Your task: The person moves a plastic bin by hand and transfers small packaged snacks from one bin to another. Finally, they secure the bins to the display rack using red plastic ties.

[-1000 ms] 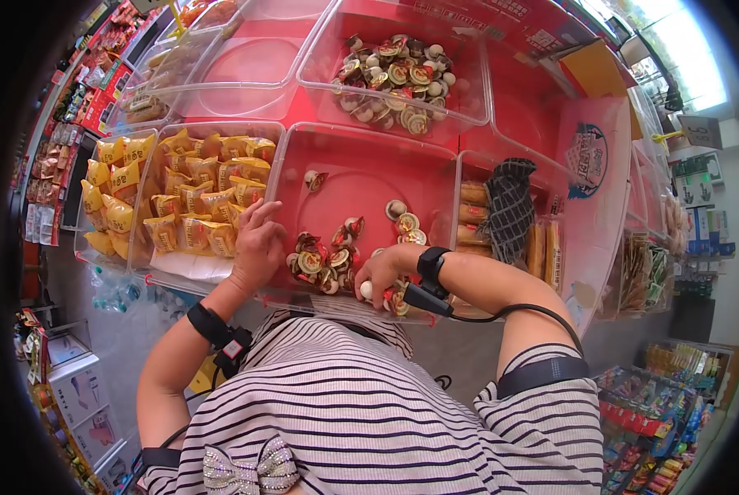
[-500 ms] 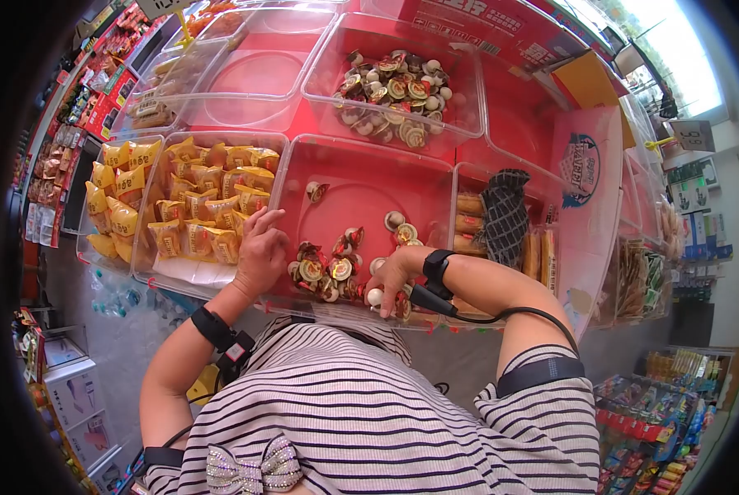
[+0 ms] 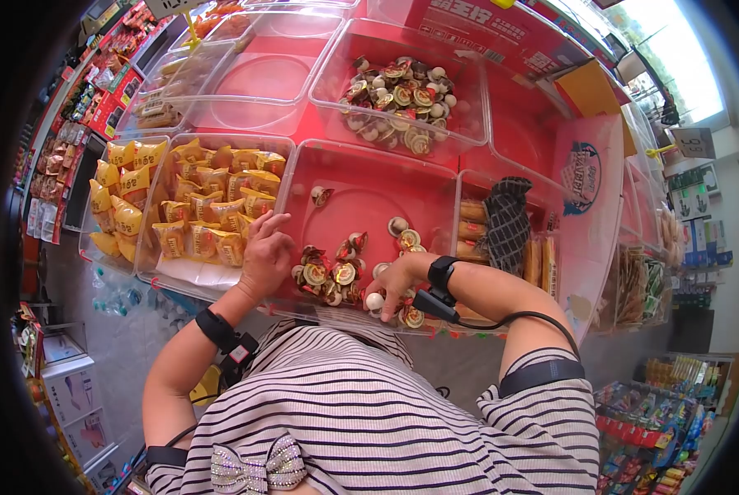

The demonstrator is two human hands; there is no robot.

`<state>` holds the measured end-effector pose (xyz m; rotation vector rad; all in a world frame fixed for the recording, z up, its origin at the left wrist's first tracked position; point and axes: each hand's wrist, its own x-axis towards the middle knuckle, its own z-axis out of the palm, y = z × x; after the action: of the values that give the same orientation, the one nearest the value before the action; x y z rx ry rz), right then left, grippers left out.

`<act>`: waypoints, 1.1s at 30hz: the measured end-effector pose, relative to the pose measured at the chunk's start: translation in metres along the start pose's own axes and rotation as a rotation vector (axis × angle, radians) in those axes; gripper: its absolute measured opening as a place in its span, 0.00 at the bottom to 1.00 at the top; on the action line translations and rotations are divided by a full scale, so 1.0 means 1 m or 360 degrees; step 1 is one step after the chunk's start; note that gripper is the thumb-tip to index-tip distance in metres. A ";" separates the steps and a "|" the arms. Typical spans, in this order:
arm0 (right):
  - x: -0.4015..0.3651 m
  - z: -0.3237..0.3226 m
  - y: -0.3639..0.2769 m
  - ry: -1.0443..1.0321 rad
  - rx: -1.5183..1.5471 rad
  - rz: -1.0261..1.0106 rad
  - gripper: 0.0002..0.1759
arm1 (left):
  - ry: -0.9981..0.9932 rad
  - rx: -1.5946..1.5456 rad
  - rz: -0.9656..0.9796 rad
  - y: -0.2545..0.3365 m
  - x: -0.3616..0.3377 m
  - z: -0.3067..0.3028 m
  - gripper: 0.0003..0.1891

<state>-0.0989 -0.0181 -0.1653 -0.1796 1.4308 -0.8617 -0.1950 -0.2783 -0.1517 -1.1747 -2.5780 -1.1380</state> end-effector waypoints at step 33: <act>0.003 -0.070 0.036 0.1434 -0.0529 0.0820 0.32 | -0.0027 0.0012 0.0022 0.000 0.002 -0.002 0.07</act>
<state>-0.1477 0.0316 -0.2018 0.3714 2.3196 -0.2477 -0.1967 -0.2783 -0.1496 -1.2040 -2.5801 -1.1193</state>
